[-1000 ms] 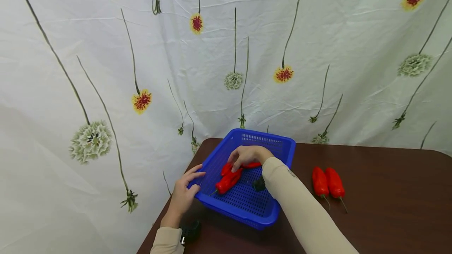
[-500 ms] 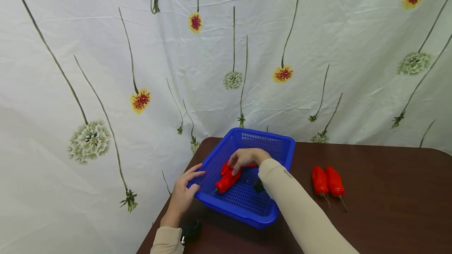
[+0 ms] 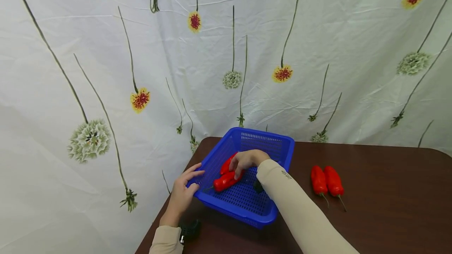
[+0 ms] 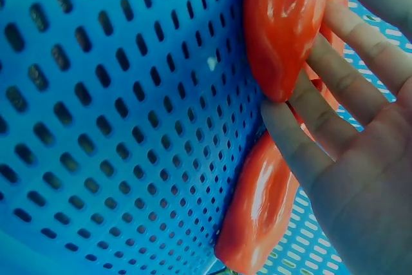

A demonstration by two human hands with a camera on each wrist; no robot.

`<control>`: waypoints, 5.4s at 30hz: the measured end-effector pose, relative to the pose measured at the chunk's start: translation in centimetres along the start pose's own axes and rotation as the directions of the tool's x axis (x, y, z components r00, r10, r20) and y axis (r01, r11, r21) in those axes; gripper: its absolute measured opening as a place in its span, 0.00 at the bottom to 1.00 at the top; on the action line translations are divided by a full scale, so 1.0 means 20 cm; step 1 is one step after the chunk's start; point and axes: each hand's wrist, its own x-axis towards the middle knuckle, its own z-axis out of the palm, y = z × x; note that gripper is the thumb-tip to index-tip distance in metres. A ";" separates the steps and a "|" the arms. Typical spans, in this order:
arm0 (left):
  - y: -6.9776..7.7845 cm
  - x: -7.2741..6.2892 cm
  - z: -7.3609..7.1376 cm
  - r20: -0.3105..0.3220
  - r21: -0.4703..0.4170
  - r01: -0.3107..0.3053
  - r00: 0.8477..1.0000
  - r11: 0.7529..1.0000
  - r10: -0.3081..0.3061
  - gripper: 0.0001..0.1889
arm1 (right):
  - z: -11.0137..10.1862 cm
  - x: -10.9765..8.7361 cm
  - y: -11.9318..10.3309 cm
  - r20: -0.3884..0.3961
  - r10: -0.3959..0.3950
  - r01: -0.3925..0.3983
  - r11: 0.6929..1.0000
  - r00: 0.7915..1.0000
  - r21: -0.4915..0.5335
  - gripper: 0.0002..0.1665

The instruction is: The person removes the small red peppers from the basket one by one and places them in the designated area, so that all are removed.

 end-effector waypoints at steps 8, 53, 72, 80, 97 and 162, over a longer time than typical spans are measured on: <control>0.02 0.00 -0.01 -0.001 -0.024 0.000 1.000 1.000 0.000 0.23 | 0.01 0.01 0.00 0.069 0.004 -0.002 1.000 0.998 -0.029 0.22; 0.04 -0.01 -0.02 -0.001 -0.010 0.020 1.000 1.000 -0.020 0.22 | -0.02 -0.06 -0.07 0.258 0.025 -0.039 0.998 0.966 0.051 0.19; 0.02 -0.01 -0.02 -0.002 -0.021 0.042 0.999 0.999 -0.042 0.23 | -0.12 -0.20 -0.04 0.146 -0.008 -0.012 0.991 0.989 0.135 0.15; 0.02 0.01 -0.02 0.014 -0.014 0.052 0.999 0.999 -0.052 0.22 | -0.17 -0.27 -0.03 0.094 -0.055 0.039 0.987 0.994 0.157 0.15; -0.01 0.02 -0.01 0.016 -0.032 0.023 1.000 0.999 -0.022 0.23 | -0.22 -0.41 -0.03 -0.075 -0.046 0.067 0.952 0.996 0.299 0.18; -0.01 0.00 -0.10 0.060 -0.034 0.042 0.997 0.999 -0.040 0.22 | -0.04 -0.95 0.35 -0.533 0.085 0.330 0.701 0.842 0.632 0.26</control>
